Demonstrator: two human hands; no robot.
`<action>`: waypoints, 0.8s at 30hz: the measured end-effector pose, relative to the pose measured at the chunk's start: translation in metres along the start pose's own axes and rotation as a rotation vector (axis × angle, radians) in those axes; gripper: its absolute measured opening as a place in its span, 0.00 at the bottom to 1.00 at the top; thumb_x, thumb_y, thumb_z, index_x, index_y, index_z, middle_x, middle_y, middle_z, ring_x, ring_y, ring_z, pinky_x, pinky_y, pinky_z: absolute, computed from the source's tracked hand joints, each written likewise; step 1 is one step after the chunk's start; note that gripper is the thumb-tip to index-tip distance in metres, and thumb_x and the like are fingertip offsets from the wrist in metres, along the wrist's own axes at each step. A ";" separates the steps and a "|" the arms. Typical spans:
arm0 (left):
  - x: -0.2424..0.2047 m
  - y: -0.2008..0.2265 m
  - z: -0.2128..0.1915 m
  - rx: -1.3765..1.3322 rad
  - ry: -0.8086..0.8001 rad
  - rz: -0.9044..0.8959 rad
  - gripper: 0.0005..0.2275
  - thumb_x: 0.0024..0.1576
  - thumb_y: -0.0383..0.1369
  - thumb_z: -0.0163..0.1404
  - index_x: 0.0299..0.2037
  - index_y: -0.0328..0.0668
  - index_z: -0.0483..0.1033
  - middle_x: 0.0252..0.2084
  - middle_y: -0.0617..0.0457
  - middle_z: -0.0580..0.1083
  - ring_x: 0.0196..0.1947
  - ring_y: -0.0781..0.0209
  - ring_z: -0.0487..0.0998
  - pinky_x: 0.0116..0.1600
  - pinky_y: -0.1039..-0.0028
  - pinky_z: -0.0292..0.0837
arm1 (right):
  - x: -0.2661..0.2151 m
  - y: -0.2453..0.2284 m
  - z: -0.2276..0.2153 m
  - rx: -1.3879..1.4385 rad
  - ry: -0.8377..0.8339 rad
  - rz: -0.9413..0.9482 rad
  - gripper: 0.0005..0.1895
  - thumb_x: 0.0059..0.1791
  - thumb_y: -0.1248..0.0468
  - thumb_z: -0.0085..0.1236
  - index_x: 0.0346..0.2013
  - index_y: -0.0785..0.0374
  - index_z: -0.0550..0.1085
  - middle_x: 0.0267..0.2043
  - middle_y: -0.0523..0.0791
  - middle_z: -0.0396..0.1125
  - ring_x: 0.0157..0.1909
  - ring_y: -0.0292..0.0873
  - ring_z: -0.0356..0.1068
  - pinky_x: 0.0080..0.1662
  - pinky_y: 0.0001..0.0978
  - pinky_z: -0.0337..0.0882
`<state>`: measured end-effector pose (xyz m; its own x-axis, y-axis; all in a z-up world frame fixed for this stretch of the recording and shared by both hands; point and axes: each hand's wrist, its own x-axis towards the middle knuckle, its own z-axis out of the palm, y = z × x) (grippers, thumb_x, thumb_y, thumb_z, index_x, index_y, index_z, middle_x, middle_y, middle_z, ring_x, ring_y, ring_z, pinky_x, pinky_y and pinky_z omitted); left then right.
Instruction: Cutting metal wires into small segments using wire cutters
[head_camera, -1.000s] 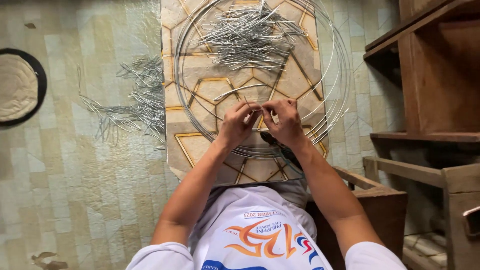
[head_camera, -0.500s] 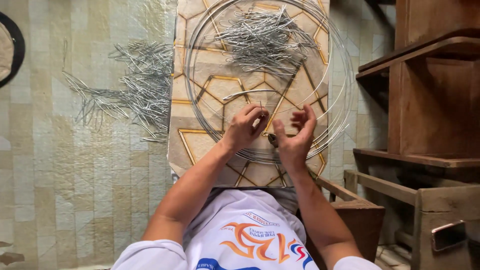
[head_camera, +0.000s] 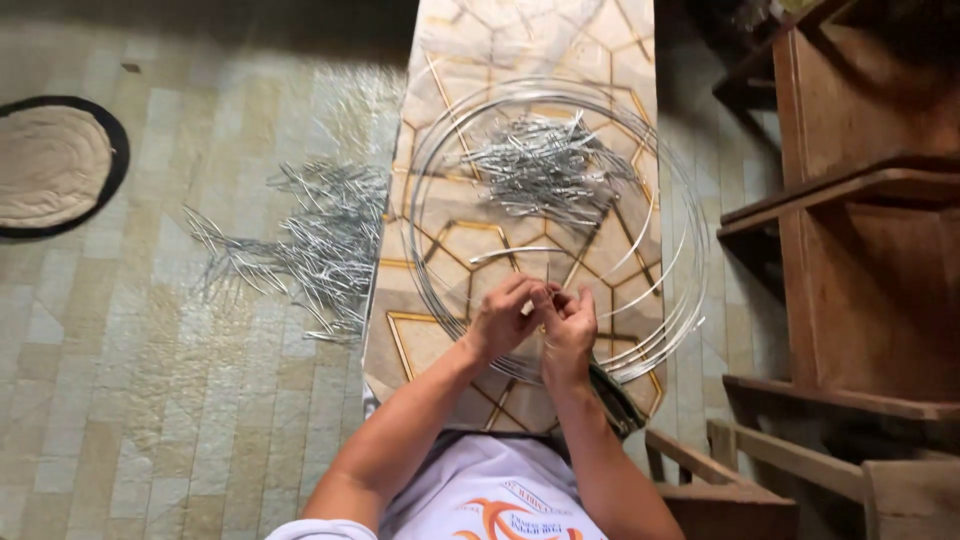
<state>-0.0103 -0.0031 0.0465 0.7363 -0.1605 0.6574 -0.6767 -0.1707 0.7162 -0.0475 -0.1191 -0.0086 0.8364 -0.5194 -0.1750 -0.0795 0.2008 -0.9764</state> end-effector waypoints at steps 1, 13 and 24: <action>0.002 0.005 -0.001 -0.010 -0.003 -0.001 0.05 0.62 0.27 0.46 0.37 0.39 0.76 0.32 0.48 0.74 0.31 0.45 0.78 0.39 0.64 0.78 | 0.000 0.005 0.000 0.046 0.007 0.038 0.57 0.44 0.63 0.77 0.73 0.76 0.46 0.45 0.49 0.70 0.42 0.35 0.71 0.46 0.23 0.73; -0.006 -0.001 0.004 -0.053 -0.022 0.005 0.02 0.56 0.27 0.53 0.35 0.38 0.75 0.33 0.47 0.74 0.33 0.46 0.78 0.41 0.66 0.78 | -0.011 -0.011 0.013 0.008 0.034 -0.030 0.56 0.42 0.62 0.77 0.72 0.74 0.49 0.44 0.48 0.67 0.43 0.36 0.67 0.47 0.27 0.69; -0.011 -0.007 0.009 -0.045 -0.045 -0.014 0.04 0.52 0.24 0.54 0.36 0.38 0.76 0.29 0.46 0.72 0.29 0.44 0.76 0.38 0.65 0.77 | -0.017 -0.020 0.016 0.008 0.051 -0.035 0.54 0.39 0.61 0.79 0.70 0.72 0.54 0.42 0.46 0.67 0.40 0.33 0.64 0.46 0.23 0.66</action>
